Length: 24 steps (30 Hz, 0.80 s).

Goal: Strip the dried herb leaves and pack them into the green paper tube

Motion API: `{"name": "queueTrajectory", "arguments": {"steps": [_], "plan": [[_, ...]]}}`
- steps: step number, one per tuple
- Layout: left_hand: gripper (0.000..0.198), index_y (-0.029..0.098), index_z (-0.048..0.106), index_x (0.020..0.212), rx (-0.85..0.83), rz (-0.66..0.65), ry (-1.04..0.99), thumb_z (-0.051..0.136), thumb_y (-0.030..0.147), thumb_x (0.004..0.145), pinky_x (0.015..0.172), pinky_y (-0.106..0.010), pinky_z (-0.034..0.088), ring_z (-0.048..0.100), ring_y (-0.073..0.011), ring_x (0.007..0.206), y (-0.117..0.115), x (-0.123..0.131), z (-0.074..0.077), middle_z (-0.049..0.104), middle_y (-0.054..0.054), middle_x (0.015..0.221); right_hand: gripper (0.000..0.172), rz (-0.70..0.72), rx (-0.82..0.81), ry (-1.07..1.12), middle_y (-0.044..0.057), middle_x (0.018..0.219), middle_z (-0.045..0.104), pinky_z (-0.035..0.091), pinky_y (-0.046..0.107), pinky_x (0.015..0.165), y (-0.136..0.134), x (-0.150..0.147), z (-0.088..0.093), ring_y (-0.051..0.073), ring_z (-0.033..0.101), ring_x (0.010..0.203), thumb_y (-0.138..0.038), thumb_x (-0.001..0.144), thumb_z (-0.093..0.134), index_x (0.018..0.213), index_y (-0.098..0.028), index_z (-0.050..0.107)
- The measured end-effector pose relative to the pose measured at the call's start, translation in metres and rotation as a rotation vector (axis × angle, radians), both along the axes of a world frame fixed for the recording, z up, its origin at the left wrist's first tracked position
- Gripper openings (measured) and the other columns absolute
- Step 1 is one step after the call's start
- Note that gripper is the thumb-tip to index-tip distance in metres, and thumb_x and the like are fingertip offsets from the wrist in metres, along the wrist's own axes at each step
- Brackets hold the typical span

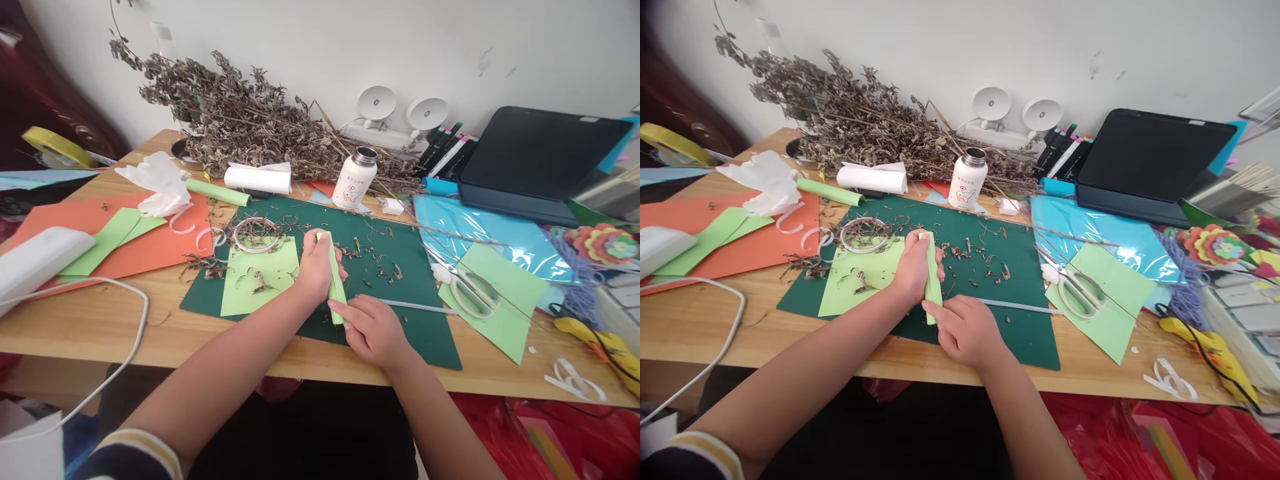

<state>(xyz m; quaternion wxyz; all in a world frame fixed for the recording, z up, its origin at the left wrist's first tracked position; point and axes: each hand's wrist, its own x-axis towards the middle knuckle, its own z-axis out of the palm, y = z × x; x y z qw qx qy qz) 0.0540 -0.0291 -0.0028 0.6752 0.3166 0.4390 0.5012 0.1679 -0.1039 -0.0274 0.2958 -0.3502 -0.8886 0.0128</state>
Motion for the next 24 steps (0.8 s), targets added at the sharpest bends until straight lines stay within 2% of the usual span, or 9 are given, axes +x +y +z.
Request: {"name": "queueTrajectory", "arguments": {"steps": [5,10,14,17,21,24], "plan": [[0.006,0.025,0.028,0.081,0.005,-0.001,-0.002,0.026,0.031,0.081,0.029,-0.017,0.034,0.039,-0.0075,0.027,-0.0003,0.0007,-0.0009,0.039,0.009,0.048,0.035,0.003,-0.030,-0.012,0.005,0.072,0.057,0.038,0.030,0.055,0.0001,0.0012,0.0001,0.016,0.045,0.062,-0.019,0.072,0.043,0.106,-0.015,0.049],[0.006,0.025,0.027,0.083,0.010,0.012,-0.011,0.026,0.031,0.081,0.030,-0.016,0.034,0.039,-0.0068,0.028,-0.0010,0.0009,0.0000,0.039,0.009,0.048,0.028,-0.047,0.038,-0.080,0.004,0.066,0.056,0.035,0.028,0.053,0.0015,0.0010,-0.0033,0.014,0.044,0.059,-0.015,0.074,0.043,0.101,-0.016,0.052],[0.008,0.025,0.027,0.083,0.003,0.002,-0.020,0.027,0.032,0.081,0.031,-0.016,0.034,0.040,-0.0067,0.028,-0.0004,0.0013,-0.0019,0.039,0.009,0.049,0.030,-0.010,0.006,-0.053,0.004,0.068,0.056,0.034,0.029,0.054,0.0005,0.0019,-0.0004,0.015,0.044,0.060,-0.016,0.074,0.043,0.104,-0.015,0.050],[0.007,0.025,0.027,0.083,-0.003,-0.007,-0.028,0.027,0.032,0.080,0.030,-0.017,0.034,0.040,-0.0069,0.028,0.0000,0.0010,-0.0033,0.039,0.009,0.049,0.034,0.025,-0.016,-0.037,0.005,0.070,0.055,0.035,0.029,0.055,0.0000,0.0023,0.0008,0.015,0.044,0.063,-0.024,0.074,0.046,0.107,-0.014,0.047],[0.006,0.025,0.027,0.082,-0.003,0.013,-0.041,0.027,0.030,0.080,0.031,-0.017,0.035,0.040,-0.0073,0.028,0.0000,0.0003,-0.0026,0.039,0.009,0.049,0.038,-0.013,0.039,-0.074,0.003,0.064,0.053,0.035,0.028,0.054,0.0015,0.0009,-0.0029,0.015,0.044,0.060,-0.037,0.072,0.051,0.103,-0.014,0.050],[0.005,0.025,0.026,0.082,-0.015,0.026,-0.049,0.026,0.030,0.080,0.031,-0.017,0.035,0.040,-0.0073,0.028,0.0000,0.0005,-0.0021,0.039,0.009,0.049,0.032,-0.059,0.089,-0.095,0.003,0.060,0.052,0.034,0.028,0.053,0.0026,-0.0010,-0.0063,0.015,0.043,0.058,-0.035,0.073,0.053,0.097,-0.015,0.053]]}}
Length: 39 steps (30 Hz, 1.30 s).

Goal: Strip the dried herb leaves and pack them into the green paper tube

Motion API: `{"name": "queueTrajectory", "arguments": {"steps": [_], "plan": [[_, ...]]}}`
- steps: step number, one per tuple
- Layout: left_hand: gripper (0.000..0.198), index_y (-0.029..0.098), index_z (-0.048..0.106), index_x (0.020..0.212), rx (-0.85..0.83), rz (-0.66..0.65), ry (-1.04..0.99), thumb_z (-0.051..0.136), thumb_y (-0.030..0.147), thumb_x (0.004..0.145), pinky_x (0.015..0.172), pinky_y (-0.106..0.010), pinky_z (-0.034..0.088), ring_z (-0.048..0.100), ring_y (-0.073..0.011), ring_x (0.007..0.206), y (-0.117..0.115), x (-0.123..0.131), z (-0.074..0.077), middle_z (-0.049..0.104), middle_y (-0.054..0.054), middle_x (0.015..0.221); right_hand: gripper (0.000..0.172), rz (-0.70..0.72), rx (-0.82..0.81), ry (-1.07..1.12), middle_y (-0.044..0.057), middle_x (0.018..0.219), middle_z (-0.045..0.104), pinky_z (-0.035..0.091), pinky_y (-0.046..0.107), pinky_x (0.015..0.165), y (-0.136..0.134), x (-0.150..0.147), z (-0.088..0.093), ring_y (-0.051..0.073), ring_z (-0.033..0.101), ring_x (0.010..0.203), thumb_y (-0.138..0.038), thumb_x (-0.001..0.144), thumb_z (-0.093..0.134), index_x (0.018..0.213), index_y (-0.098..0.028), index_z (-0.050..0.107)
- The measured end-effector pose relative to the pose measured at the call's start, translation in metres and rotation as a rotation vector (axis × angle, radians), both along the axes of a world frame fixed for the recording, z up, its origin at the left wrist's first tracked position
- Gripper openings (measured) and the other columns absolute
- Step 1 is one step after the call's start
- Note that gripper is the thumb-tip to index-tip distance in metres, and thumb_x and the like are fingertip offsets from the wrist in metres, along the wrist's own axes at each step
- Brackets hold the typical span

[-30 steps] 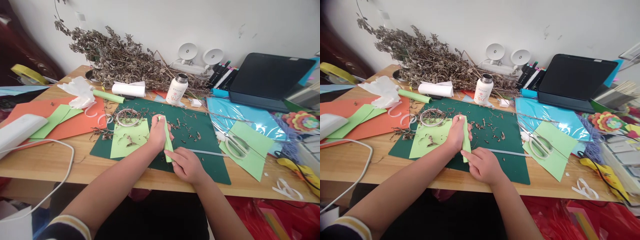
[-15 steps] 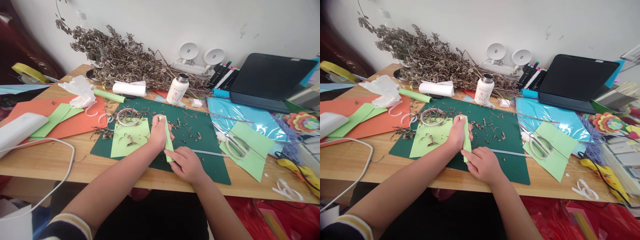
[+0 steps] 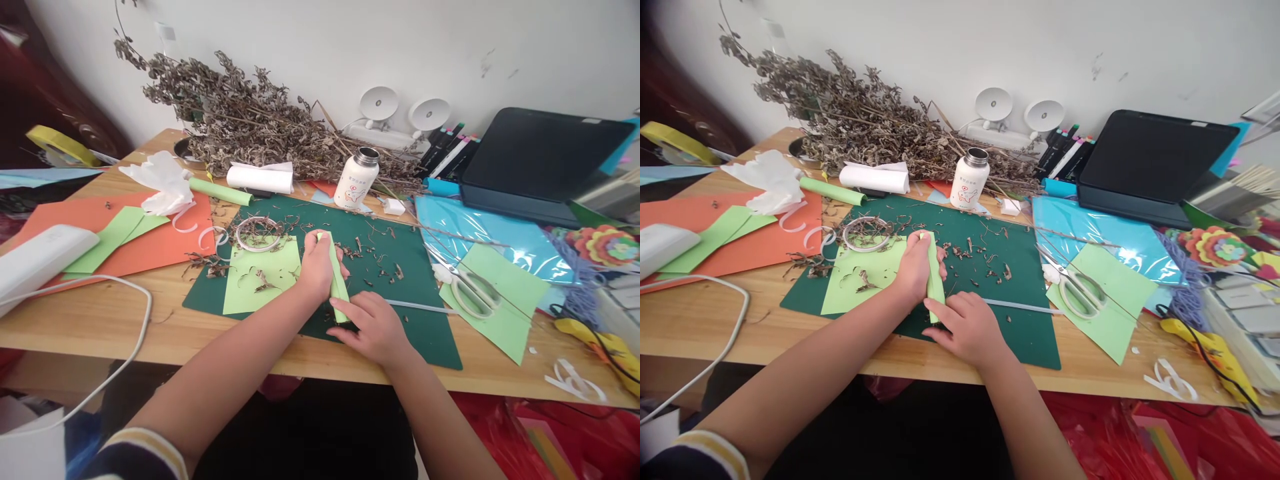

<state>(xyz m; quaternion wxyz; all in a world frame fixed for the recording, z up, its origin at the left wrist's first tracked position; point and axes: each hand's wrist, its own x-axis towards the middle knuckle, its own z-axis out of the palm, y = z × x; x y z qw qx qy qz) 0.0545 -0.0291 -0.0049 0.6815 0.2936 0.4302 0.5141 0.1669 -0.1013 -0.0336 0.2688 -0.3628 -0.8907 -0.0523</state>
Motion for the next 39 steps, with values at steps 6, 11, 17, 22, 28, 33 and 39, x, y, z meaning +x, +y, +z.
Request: {"name": "queueTrajectory", "arguments": {"steps": [6,11,17,22,28,33,39], "plan": [[0.008,0.025,0.027,0.083,-0.011,0.006,0.000,0.029,0.032,0.079,0.031,-0.017,0.035,0.042,-0.0078,0.029,0.0009,-0.0007,-0.0007,0.040,0.008,0.050,0.027,-0.001,0.028,0.009,0.004,0.063,0.056,0.036,0.027,0.053,0.0001,-0.0006,0.0009,0.015,0.044,0.059,-0.025,0.074,0.052,0.099,-0.014,0.052],[0.010,0.025,0.027,0.085,-0.026,0.004,0.008,0.029,0.034,0.080,0.032,-0.016,0.034,0.042,-0.0070,0.029,0.0007,-0.0011,0.0014,0.040,0.008,0.049,0.030,0.032,-0.023,0.033,0.004,0.067,0.058,0.038,0.027,0.055,0.0007,0.0027,0.0024,0.014,0.045,0.060,-0.025,0.077,0.049,0.105,-0.015,0.050],[0.007,0.025,0.028,0.084,0.013,-0.019,0.020,0.027,0.031,0.081,0.030,-0.017,0.034,0.040,-0.0073,0.028,-0.0008,0.0013,0.0007,0.039,0.009,0.049,0.024,0.059,-0.156,0.159,0.002,0.059,0.056,0.039,0.025,0.052,0.0014,0.0015,0.0055,0.013,0.044,0.057,-0.028,0.078,0.048,0.097,-0.016,0.056],[0.009,0.026,0.028,0.086,0.057,-0.029,0.029,0.025,0.032,0.081,0.030,-0.016,0.034,0.040,-0.0064,0.027,-0.0020,0.0030,-0.0020,0.039,0.009,0.048,0.020,0.026,-0.221,0.201,0.001,0.056,0.055,0.039,0.024,0.049,0.0012,0.0006,0.0051,0.012,0.044,0.055,-0.027,0.079,0.046,0.091,-0.018,0.059],[0.009,0.025,0.028,0.086,0.081,-0.040,0.045,0.026,0.032,0.081,0.030,-0.016,0.034,0.040,-0.0067,0.027,-0.0004,0.0011,-0.0024,0.039,0.009,0.048,0.034,0.053,-0.274,0.144,0.003,0.064,0.057,0.041,0.027,0.055,-0.0006,0.0044,0.0051,0.014,0.046,0.060,-0.036,0.074,0.051,0.102,-0.018,0.054],[0.008,0.025,0.028,0.084,0.070,-0.022,0.059,0.027,0.033,0.081,0.031,-0.017,0.035,0.041,-0.0068,0.028,0.0011,-0.0011,-0.0010,0.039,0.009,0.049,0.042,0.100,-0.333,0.149,0.004,0.075,0.058,0.043,0.030,0.061,-0.0027,0.0079,0.0067,0.015,0.048,0.068,-0.028,0.075,0.051,0.115,-0.020,0.043],[0.006,0.025,0.028,0.083,0.083,-0.039,0.074,0.027,0.031,0.081,0.030,-0.017,0.035,0.040,-0.0071,0.027,0.0005,-0.0001,-0.0030,0.039,0.009,0.048,0.045,0.119,-0.250,0.131,0.004,0.080,0.060,0.043,0.032,0.067,-0.0010,0.0079,0.0023,0.016,0.050,0.074,-0.017,0.074,0.049,0.118,-0.022,0.039]]}}
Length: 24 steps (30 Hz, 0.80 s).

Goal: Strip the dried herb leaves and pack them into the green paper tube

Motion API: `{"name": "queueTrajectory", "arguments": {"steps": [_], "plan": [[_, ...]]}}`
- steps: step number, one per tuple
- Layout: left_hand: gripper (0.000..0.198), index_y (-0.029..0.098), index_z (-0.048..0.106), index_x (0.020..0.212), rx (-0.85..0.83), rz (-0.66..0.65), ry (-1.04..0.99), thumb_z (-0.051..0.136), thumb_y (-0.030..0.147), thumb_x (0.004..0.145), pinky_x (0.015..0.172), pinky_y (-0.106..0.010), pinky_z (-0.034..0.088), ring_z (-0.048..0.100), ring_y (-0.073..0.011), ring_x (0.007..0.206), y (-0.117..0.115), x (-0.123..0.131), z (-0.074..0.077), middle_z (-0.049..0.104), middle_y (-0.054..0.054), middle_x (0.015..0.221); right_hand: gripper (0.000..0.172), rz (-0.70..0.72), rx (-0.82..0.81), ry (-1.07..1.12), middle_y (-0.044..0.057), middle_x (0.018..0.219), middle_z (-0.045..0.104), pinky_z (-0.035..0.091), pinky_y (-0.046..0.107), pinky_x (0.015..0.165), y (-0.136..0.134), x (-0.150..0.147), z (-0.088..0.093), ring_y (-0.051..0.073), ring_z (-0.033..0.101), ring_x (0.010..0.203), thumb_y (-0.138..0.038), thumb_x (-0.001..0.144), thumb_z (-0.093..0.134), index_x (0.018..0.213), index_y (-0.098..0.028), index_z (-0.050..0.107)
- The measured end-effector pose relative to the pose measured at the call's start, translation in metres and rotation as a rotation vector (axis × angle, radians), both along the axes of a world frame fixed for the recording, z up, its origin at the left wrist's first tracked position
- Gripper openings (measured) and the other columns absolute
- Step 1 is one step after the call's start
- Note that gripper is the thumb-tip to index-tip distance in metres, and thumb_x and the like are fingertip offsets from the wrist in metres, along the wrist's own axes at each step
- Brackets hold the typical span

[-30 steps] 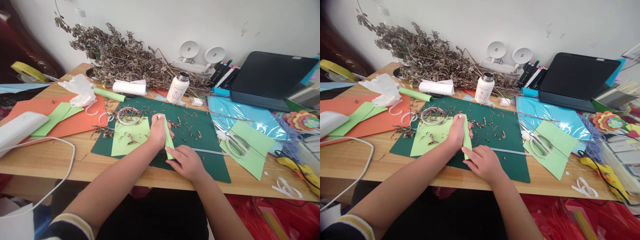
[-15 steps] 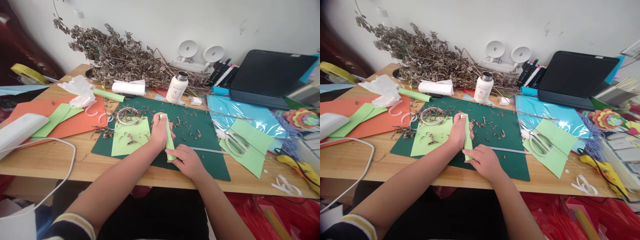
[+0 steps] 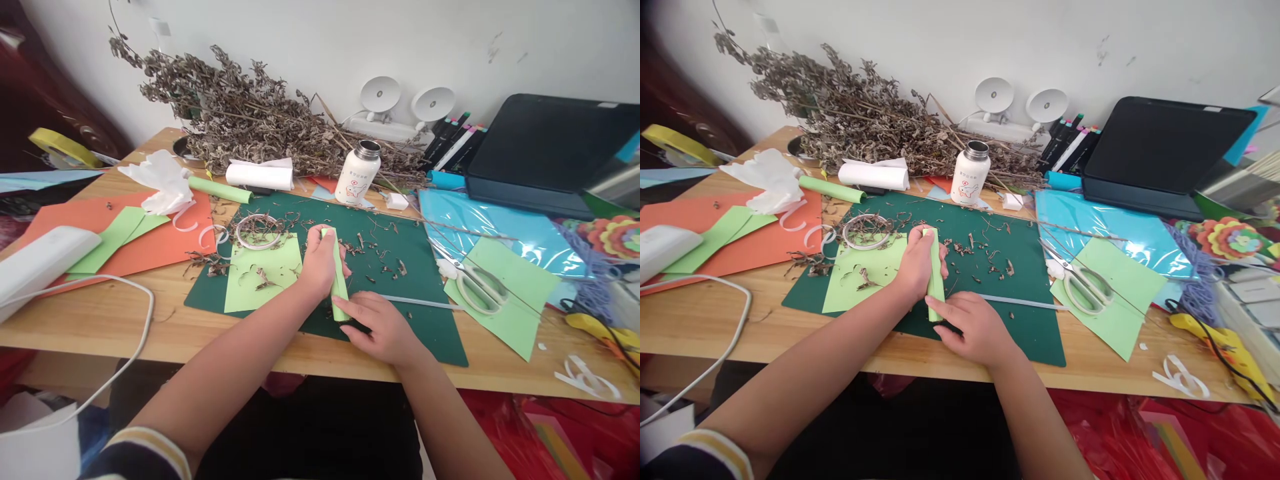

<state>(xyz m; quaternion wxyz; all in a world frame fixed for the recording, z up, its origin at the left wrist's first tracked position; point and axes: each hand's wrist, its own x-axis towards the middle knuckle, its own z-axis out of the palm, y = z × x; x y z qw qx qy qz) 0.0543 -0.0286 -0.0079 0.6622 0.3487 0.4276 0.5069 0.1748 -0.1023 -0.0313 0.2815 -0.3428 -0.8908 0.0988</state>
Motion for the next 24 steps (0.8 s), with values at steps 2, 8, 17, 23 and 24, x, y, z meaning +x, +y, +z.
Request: {"name": "queueTrajectory", "arguments": {"steps": [2,8,17,23,24], "plan": [[0.006,0.025,0.028,0.082,-0.011,-0.002,0.009,0.027,0.030,0.081,0.030,-0.017,0.035,0.039,-0.0070,0.027,-0.0002,0.0004,0.0000,0.039,0.009,0.048,0.042,-0.015,0.032,-0.011,0.003,0.077,0.061,0.043,0.031,0.065,0.0002,-0.0006,-0.0010,0.015,0.050,0.072,-0.015,0.075,0.049,0.115,-0.021,0.041],[0.006,0.025,0.028,0.083,-0.011,0.034,0.007,0.026,0.030,0.081,0.029,-0.017,0.035,0.040,-0.0072,0.027,-0.0019,-0.0006,0.0051,0.039,0.009,0.048,0.030,-0.083,0.170,-0.087,0.005,0.070,0.062,0.041,0.030,0.060,-0.0024,-0.0041,-0.0006,0.016,0.050,0.067,-0.012,0.076,0.045,0.105,-0.014,0.052],[0.007,0.024,0.027,0.084,0.002,0.028,-0.003,0.027,0.030,0.081,0.030,-0.017,0.036,0.040,-0.0070,0.028,0.0015,-0.0032,0.0016,0.039,0.009,0.048,0.031,-0.086,0.136,-0.136,0.006,0.077,0.062,0.042,0.030,0.065,0.0000,-0.0046,0.0003,0.016,0.051,0.073,-0.021,0.078,0.046,0.108,-0.014,0.050],[0.006,0.025,0.027,0.082,0.006,0.010,-0.012,0.026,0.031,0.080,0.029,-0.018,0.035,0.040,-0.0077,0.027,0.0014,-0.0025,0.0007,0.040,0.009,0.048,0.033,-0.093,0.163,-0.090,0.006,0.074,0.063,0.041,0.028,0.065,-0.0001,-0.0060,-0.0005,0.016,0.051,0.072,-0.033,0.075,0.051,0.102,-0.013,0.054],[0.006,0.025,0.027,0.082,0.004,0.013,-0.010,0.026,0.030,0.081,0.029,-0.017,0.035,0.040,-0.0076,0.027,0.0007,-0.0018,0.0011,0.039,0.009,0.047,0.031,-0.107,0.172,-0.084,0.006,0.071,0.063,0.041,0.028,0.062,-0.0003,-0.0066,-0.0008,0.016,0.051,0.069,-0.032,0.075,0.051,0.099,-0.013,0.055]]}}
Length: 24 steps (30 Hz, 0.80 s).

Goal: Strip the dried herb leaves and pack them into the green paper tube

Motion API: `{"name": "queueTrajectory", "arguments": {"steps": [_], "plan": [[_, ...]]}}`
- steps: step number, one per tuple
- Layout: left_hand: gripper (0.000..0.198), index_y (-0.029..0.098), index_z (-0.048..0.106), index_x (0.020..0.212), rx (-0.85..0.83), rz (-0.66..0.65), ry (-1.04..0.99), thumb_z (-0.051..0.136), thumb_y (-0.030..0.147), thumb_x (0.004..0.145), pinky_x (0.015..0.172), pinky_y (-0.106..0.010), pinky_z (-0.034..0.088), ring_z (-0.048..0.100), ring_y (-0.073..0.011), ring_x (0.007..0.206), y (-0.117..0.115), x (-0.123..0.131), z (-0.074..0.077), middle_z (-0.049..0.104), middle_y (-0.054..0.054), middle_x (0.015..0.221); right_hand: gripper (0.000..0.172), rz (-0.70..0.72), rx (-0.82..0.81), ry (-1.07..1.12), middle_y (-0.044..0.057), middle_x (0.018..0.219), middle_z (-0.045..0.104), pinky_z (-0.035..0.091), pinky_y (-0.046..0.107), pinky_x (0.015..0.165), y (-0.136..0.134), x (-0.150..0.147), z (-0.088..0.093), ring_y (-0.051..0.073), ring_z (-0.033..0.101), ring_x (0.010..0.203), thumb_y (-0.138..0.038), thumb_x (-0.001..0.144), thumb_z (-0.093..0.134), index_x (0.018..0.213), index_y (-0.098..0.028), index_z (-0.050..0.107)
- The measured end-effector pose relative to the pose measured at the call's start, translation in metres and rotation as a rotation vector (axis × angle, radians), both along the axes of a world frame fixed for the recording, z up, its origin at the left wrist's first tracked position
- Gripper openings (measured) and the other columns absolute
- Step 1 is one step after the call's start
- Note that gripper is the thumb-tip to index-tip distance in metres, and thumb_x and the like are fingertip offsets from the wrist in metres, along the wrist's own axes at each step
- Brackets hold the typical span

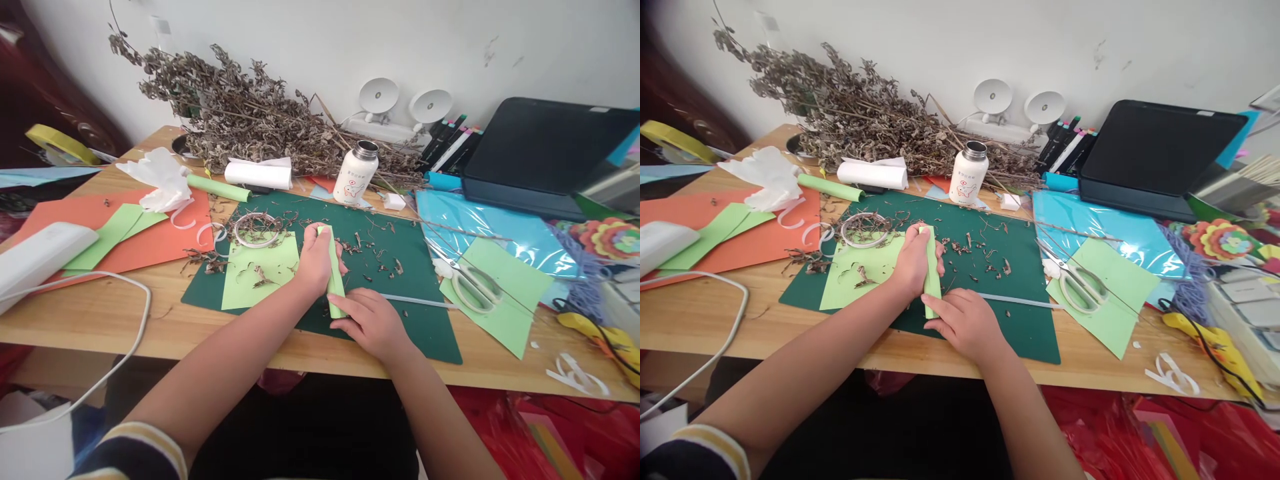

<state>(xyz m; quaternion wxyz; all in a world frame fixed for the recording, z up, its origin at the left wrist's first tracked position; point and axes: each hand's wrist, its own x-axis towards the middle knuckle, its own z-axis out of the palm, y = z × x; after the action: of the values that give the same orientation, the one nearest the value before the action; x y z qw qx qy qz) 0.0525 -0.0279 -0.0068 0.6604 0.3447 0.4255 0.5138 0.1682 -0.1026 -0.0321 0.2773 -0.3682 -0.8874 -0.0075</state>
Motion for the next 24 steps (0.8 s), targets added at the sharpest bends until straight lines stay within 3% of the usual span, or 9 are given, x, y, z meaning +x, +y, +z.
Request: {"name": "queueTrajectory", "arguments": {"steps": [8,17,21,24], "plan": [[0.006,0.026,0.027,0.085,-0.016,0.016,0.000,0.025,0.030,0.081,0.029,-0.017,0.034,0.039,-0.0074,0.027,-0.0012,0.0043,0.0004,0.039,0.009,0.047,0.017,-0.098,0.028,0.022,0.002,0.062,0.063,0.035,0.026,0.054,-0.0016,-0.0030,-0.0009,0.014,0.050,0.059,-0.024,0.076,0.050,0.089,-0.018,0.060],[0.007,0.025,0.027,0.084,-0.009,0.005,-0.005,0.027,0.032,0.081,0.030,-0.017,0.036,0.040,-0.0073,0.027,0.0005,-0.0002,0.0008,0.039,0.009,0.048,0.037,0.044,-0.103,0.020,0.005,0.075,0.062,0.042,0.030,0.064,0.0011,0.0036,0.0016,0.017,0.050,0.071,-0.032,0.073,0.053,0.107,-0.016,0.050],[0.006,0.025,0.027,0.084,-0.018,0.013,-0.005,0.025,0.030,0.081,0.030,-0.017,0.035,0.041,-0.0069,0.028,0.0005,-0.0006,0.0025,0.039,0.009,0.049,0.035,0.059,-0.123,0.041,0.005,0.079,0.061,0.042,0.030,0.067,0.0007,0.0051,0.0021,0.016,0.050,0.073,-0.020,0.076,0.049,0.111,-0.018,0.046],[0.007,0.025,0.028,0.084,-0.015,0.003,0.004,0.026,0.031,0.081,0.029,-0.016,0.033,0.040,-0.0069,0.026,-0.0011,0.0016,0.0011,0.039,0.009,0.048,0.029,0.047,-0.103,0.021,0.005,0.073,0.062,0.041,0.028,0.064,0.0010,0.0046,0.0022,0.015,0.050,0.069,-0.024,0.076,0.049,0.105,-0.017,0.051]]}}
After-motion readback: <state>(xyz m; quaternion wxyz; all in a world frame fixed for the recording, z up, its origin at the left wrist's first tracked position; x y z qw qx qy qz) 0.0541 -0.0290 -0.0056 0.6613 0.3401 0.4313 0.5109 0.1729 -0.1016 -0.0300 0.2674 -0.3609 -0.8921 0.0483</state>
